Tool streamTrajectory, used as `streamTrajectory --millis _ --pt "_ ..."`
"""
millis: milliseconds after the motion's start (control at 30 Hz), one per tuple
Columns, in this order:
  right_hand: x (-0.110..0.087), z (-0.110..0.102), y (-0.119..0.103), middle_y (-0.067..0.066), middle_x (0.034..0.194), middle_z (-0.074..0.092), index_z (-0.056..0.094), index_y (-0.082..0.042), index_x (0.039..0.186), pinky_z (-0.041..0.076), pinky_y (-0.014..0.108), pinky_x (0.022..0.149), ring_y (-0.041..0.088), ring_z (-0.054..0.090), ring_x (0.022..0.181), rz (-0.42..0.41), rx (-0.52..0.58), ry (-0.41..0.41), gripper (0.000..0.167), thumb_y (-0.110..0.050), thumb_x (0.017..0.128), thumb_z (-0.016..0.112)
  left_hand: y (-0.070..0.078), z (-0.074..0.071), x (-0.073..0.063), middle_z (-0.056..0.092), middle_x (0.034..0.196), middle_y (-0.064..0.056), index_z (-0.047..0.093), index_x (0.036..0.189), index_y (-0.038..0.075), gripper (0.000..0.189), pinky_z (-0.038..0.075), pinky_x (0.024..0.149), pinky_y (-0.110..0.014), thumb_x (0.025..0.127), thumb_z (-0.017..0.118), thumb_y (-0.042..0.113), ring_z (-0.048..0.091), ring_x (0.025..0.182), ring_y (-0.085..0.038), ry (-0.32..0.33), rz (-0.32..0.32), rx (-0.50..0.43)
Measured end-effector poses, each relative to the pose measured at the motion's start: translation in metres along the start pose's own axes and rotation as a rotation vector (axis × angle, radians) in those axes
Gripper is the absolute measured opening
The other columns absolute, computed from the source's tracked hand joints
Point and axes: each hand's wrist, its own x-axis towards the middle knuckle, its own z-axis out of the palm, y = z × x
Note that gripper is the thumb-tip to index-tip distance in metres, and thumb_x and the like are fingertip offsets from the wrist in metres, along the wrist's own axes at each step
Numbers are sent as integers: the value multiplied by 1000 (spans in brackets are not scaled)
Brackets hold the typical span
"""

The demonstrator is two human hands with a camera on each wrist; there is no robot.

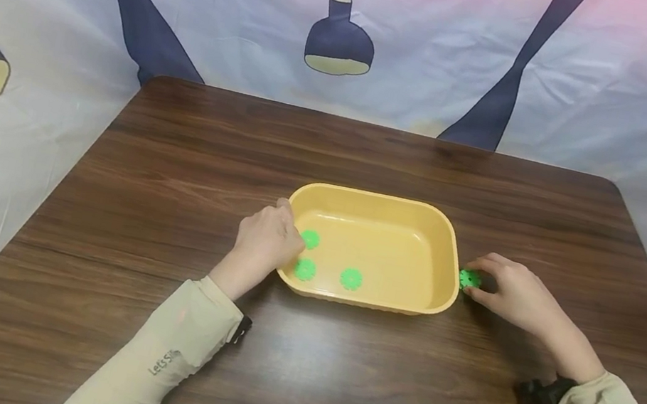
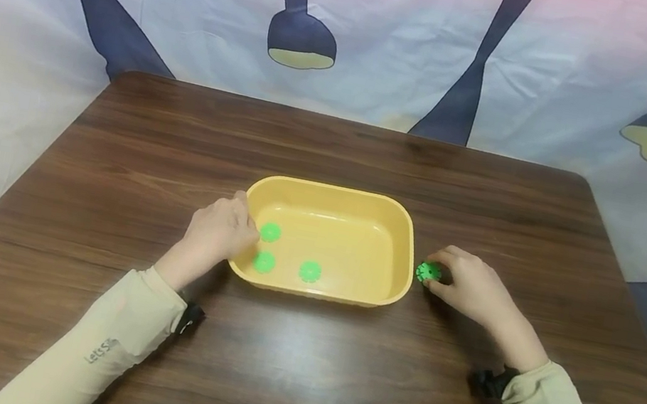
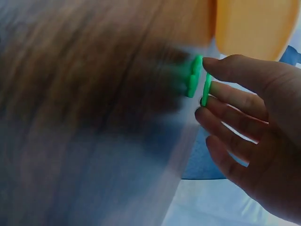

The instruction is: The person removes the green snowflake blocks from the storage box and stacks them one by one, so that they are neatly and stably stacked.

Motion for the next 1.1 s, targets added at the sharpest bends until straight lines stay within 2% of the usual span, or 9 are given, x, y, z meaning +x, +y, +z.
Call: streamTrajectory --millis 667,867,1100 --pt "4 0 0 2 93 61 68 -8 99 48 38 66 16 58 77 -16 -38 -29 26 -15 75 75 0 -1 -1 57 70 -11 46 87 5 13 44 60 -43 78 44 15 61 71 -32 48 13 14" --pt "5 1 0 4 96 62 68 -8 101 49 42 67 18 60 79 -2 -45 -40 27 -17 76 75 0 -1 -2 57 71 -13 46 86 5 14 45 61 -44 77 47 16 61 72 -33 50 11 25" --pt "3 1 1 5 100 63 67 -9 105 49 47 71 23 62 86 23 -49 -59 31 -21 77 74 1 -1 -1 57 69 -11 47 89 4 18 44 60 -42 76 47 16 59 69 -29 32 5 20"
